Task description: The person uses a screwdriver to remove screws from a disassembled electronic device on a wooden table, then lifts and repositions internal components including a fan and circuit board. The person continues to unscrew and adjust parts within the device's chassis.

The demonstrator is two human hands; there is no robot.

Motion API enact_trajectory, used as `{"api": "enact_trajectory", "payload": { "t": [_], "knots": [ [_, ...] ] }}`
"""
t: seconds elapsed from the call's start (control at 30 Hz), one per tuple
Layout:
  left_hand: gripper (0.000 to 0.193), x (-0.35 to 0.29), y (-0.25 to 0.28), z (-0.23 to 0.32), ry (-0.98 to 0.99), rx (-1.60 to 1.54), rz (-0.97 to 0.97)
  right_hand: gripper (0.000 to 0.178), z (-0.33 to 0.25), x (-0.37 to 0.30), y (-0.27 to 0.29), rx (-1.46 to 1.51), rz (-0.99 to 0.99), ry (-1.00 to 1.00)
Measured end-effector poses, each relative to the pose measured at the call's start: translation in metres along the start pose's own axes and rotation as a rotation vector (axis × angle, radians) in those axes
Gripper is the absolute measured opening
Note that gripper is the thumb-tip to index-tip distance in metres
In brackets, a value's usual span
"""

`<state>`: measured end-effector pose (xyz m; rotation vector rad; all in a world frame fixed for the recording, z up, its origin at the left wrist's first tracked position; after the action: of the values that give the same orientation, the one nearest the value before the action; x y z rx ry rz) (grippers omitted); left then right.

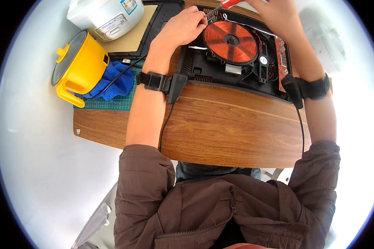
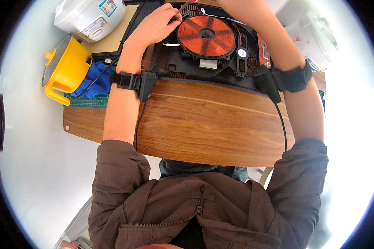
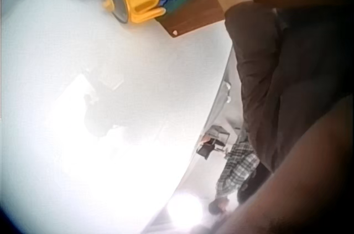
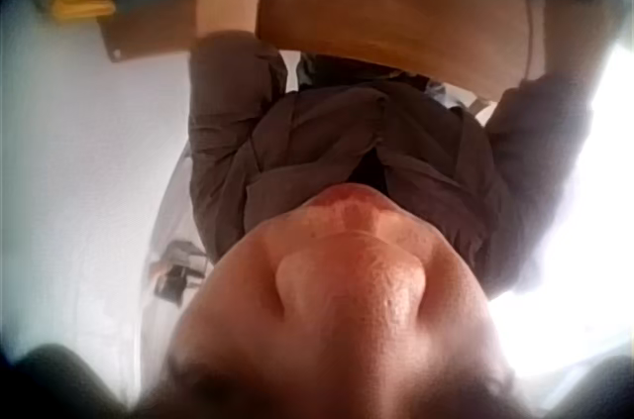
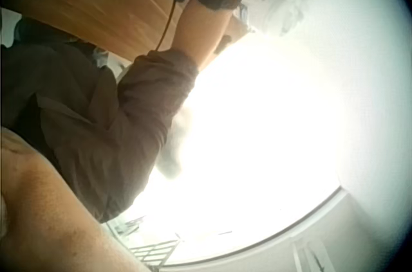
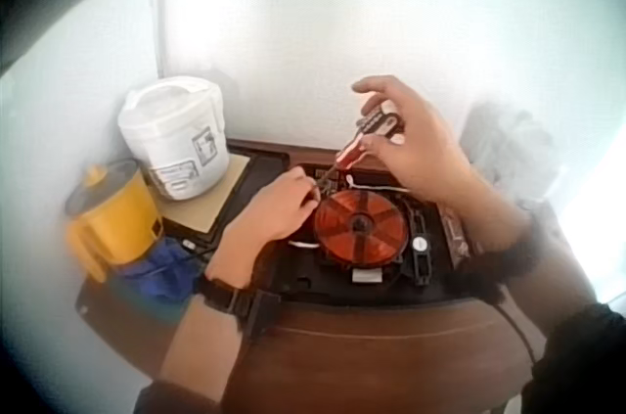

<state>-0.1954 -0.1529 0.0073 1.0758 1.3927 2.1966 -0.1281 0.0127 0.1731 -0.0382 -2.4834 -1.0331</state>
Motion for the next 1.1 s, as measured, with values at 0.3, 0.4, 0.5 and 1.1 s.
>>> {"api": "enact_trajectory", "payload": {
  "t": [0.3, 0.4, 0.5, 1.1],
  "knots": [
    [0.015, 0.003, -0.004, 0.006, -0.108, 0.035, -0.028, 0.052, 0.08, -0.06, 0.07, 0.457, 0.368, -0.095],
    [0.017, 0.005, -0.007, 0.005, -0.133, 0.066, -0.016, 0.055, 0.128, -0.08, 0.09, 0.457, 0.41, -0.186],
    [0.019, 0.004, -0.007, 0.007, -0.153, 0.083, -0.037, 0.055, 0.138, -0.089, 0.092, 0.622, 0.44, -0.195],
    [0.011, 0.072, -0.008, 0.157, -0.422, 0.15, -0.205, 0.049, 0.134, -0.149, 0.229, 0.825, 0.81, 0.138]
  ]
}}
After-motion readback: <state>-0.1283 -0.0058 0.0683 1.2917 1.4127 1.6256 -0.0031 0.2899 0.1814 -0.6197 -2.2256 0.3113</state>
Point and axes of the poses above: each hand's wrist, its own x-axis towards the middle knuckle, its own y-axis out of the back of the hand, z = x × y, the point moved 7 cm from there along x, towards the middle knuckle, and after that the axes turned 11 degrees about -y, right-handed, at the moved point
